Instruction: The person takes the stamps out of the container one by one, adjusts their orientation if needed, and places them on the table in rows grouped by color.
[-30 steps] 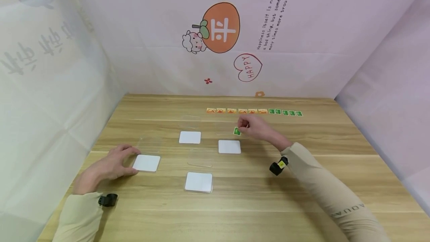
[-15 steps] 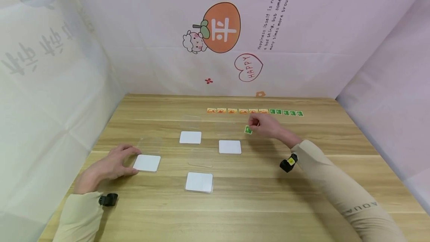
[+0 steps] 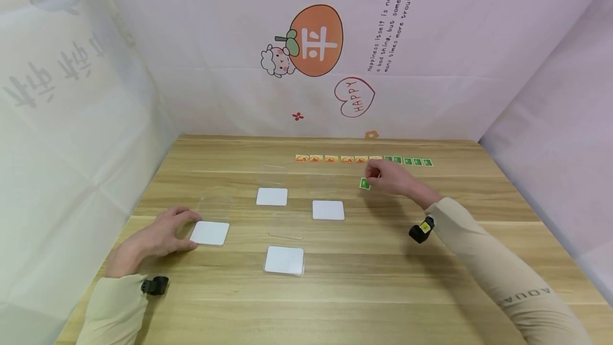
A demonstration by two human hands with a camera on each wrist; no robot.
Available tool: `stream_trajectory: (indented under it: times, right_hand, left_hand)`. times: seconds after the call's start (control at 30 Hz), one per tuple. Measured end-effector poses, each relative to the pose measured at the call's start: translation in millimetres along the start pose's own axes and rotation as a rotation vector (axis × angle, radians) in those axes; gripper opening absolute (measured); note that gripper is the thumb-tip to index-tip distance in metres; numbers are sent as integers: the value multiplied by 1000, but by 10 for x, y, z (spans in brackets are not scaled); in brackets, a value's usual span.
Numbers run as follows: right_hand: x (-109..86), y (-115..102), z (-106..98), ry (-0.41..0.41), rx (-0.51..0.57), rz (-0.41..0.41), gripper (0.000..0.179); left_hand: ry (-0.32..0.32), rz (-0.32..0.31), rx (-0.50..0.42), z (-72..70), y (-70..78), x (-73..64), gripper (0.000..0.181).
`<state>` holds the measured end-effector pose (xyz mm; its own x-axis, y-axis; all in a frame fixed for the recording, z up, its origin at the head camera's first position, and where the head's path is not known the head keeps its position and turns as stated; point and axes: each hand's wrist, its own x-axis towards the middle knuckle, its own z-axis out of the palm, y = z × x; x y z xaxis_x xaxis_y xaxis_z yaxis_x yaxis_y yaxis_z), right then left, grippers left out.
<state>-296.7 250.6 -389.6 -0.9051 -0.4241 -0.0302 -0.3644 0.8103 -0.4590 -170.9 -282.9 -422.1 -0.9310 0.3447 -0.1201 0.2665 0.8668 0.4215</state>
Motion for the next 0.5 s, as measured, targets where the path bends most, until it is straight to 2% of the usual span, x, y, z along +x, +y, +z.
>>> stream_trajectory:
  times: [0.5]
  right_hand:
    - [-62,282,-111,-21,-11,28,5]
  left_hand:
    - [2,13,-8,1,1,-13,55]
